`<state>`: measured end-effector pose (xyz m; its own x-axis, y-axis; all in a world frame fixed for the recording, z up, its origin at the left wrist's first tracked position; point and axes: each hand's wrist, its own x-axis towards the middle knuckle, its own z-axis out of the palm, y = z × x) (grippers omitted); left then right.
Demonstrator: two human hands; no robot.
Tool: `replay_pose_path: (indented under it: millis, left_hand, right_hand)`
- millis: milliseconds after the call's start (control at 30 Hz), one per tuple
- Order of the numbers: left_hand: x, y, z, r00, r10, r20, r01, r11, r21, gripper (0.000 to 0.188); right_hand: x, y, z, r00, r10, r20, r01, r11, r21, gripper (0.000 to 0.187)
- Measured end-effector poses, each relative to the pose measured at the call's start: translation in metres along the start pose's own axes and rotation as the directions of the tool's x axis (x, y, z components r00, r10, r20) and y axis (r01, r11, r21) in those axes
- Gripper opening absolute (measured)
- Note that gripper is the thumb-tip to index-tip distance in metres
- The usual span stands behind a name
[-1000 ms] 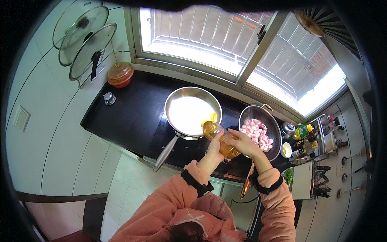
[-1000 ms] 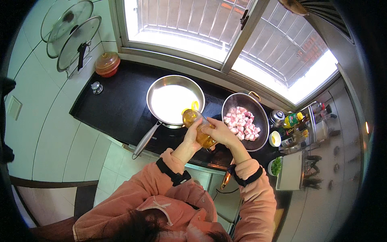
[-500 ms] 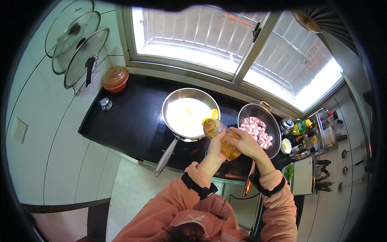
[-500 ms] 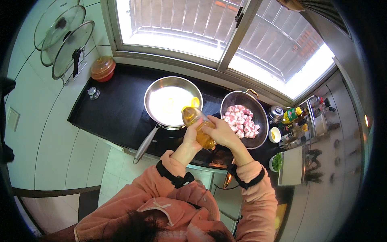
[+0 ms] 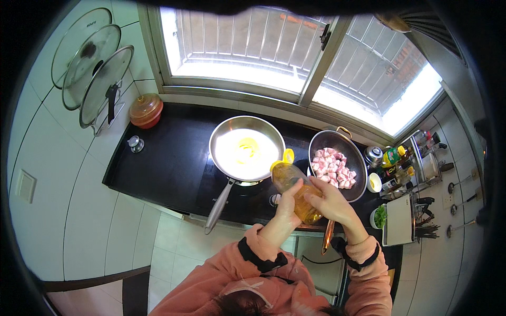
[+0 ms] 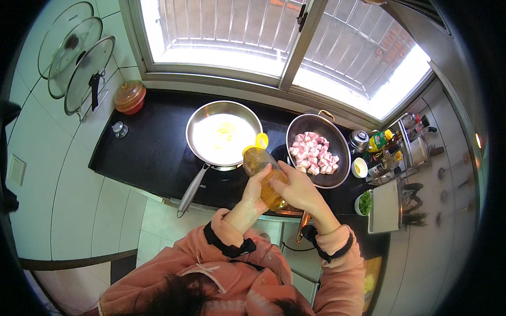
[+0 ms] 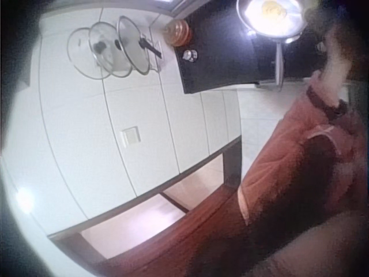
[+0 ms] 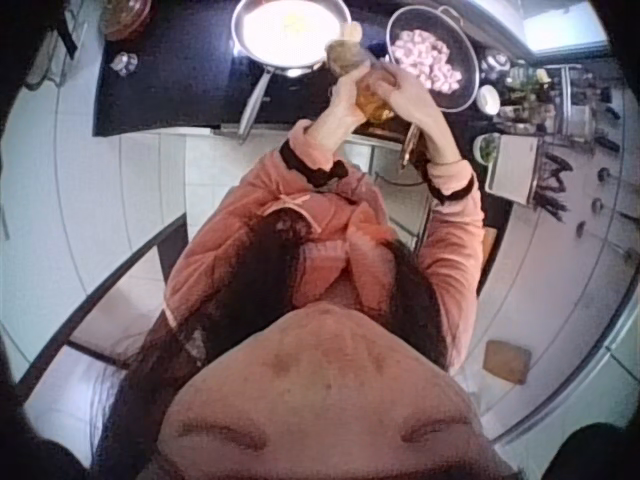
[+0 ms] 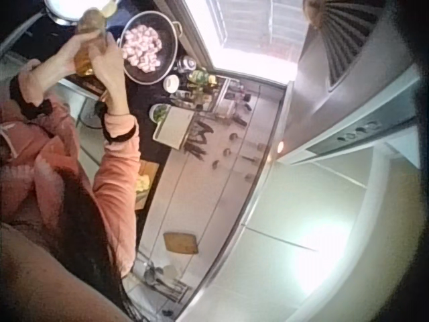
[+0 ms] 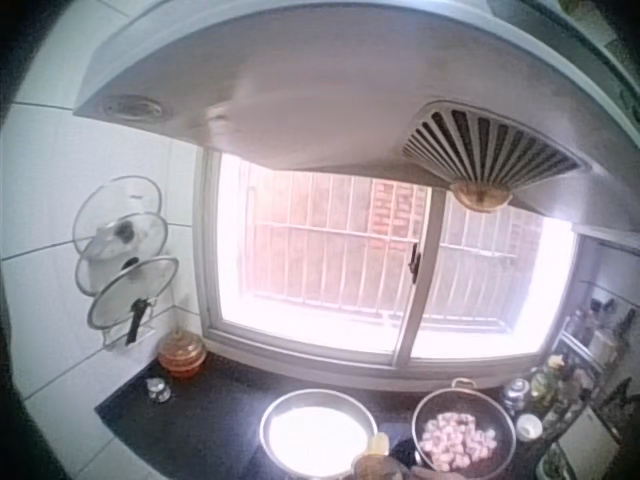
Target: The person slices potatoes on a cutting board, then adds oil to a pan and stirs meat in another pan. They transfer the sliced potatoes into the oiled pan and stir them with chopsticks.
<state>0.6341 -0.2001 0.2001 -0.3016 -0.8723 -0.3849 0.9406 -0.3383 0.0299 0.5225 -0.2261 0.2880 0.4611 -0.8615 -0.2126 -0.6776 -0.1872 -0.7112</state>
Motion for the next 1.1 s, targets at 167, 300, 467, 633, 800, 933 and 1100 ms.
replay_pose_path:
  millis: [167, 300, 467, 633, 800, 933, 1100]
  left_hand:
    - [-0.012, -0.001, -0.005, 0.999, -0.052, 0.017, 0.052, 0.999, 0.012, 0.032]
    - [-0.021, 0.004, -0.014, 0.998, -0.039, -0.043, 0.041, 0.998, 0.044, 0.033]
    - [-0.028, 0.003, -0.019, 0.999, -0.007, -0.049, 0.011, 0.998, 0.065, 0.033]
    - [-0.026, 0.009, -0.026, 1.0, -0.02, -0.011, 0.022, 0.992, 0.121, 0.034]
    - [-0.02, 0.007, -0.023, 0.99, 0.102, 0.099, -0.137, 0.869, 0.475, 0.027]
    - [-0.019, -0.011, -0.008, 0.917, 0.106, 0.383, -0.394, 0.371, 0.841, 0.028]
    - [-0.017, -0.05, 0.017, 0.873, -0.013, 0.487, -0.482, -0.167, 0.86, 0.04]
  right_hand:
    - [-0.016, -0.002, 0.009, 1.0, 0.01, -0.024, -0.011, 0.999, -0.034, 0.064]
    - [-0.024, -0.006, 0.021, 0.999, 0.002, -0.032, -0.002, 1.0, -0.002, 0.065]
    - [-0.027, -0.001, 0.029, 1.0, -0.009, -0.03, 0.011, 0.997, 0.072, 0.066]
    - [-0.03, 0.02, 0.047, 0.995, -0.086, -0.051, 0.093, 0.982, 0.165, 0.071]
    - [-0.045, 0.038, 0.046, 0.988, -0.122, -0.098, 0.151, 0.903, 0.401, 0.073]
    - [-0.046, 0.048, 0.009, 0.918, -0.068, -0.391, 0.285, 0.799, 0.529, 0.072]
    - [-0.054, 0.066, -0.039, 0.781, 0.068, -0.621, 0.439, 0.646, 0.624, 0.058]
